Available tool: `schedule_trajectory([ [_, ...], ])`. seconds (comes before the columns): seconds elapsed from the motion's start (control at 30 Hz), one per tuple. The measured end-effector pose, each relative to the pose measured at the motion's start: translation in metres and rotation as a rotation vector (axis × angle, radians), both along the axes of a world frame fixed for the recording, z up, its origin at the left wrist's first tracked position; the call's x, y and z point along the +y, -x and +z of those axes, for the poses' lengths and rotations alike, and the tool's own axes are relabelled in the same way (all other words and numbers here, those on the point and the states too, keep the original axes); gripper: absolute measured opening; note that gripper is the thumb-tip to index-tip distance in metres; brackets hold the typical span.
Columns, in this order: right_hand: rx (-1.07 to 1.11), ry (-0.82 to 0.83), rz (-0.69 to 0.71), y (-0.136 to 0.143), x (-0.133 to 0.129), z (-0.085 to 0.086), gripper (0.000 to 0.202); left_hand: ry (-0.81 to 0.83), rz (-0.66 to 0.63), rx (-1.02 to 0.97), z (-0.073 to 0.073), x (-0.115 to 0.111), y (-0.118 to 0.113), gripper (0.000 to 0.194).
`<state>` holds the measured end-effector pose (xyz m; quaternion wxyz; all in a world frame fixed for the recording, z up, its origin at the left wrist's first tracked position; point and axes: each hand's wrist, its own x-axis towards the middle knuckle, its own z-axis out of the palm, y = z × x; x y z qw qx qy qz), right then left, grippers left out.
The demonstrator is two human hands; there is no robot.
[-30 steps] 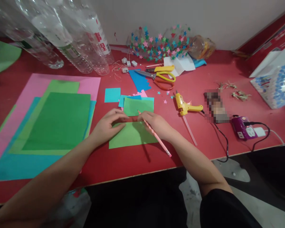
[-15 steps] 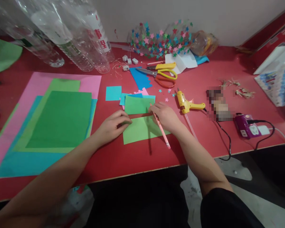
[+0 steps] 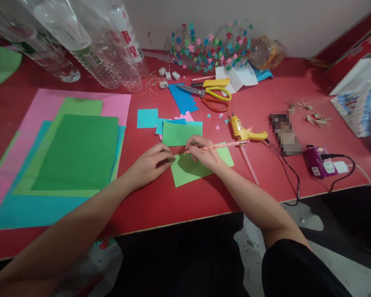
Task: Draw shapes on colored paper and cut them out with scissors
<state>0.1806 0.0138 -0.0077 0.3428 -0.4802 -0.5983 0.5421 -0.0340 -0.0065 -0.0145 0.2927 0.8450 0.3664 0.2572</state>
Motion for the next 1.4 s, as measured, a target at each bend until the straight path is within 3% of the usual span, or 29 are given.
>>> schedule_trajectory([
  [0.23, -0.098, -0.178, -0.012, -0.001, -0.006, 0.003, 0.005, -0.302, -0.082, 0.192, 0.004, 0.001, 0.001, 0.024],
  [0.43, -0.152, -0.178, 0.129, 0.008, -0.011, 0.005, 0.005, -0.438, -0.15, 0.567, 0.015, -0.025, -0.008, 0.021],
  [0.63, -0.221, -0.171, 0.073, 0.013, -0.009, -0.003, 0.004, -0.495, 0.001, 0.833, 0.023, -0.056, -0.039, 0.034],
  [0.87, -0.292, -0.28, 0.084, 0.015, -0.011, -0.004, 0.011, -0.446, 0.077, 0.849, 0.02, -0.063, -0.05, 0.042],
  [1.4, -0.289, -0.277, 0.129, 0.012, -0.008, -0.005, 0.015, -0.603, 0.004, 0.758, 0.021, -0.062, -0.041, 0.039],
])
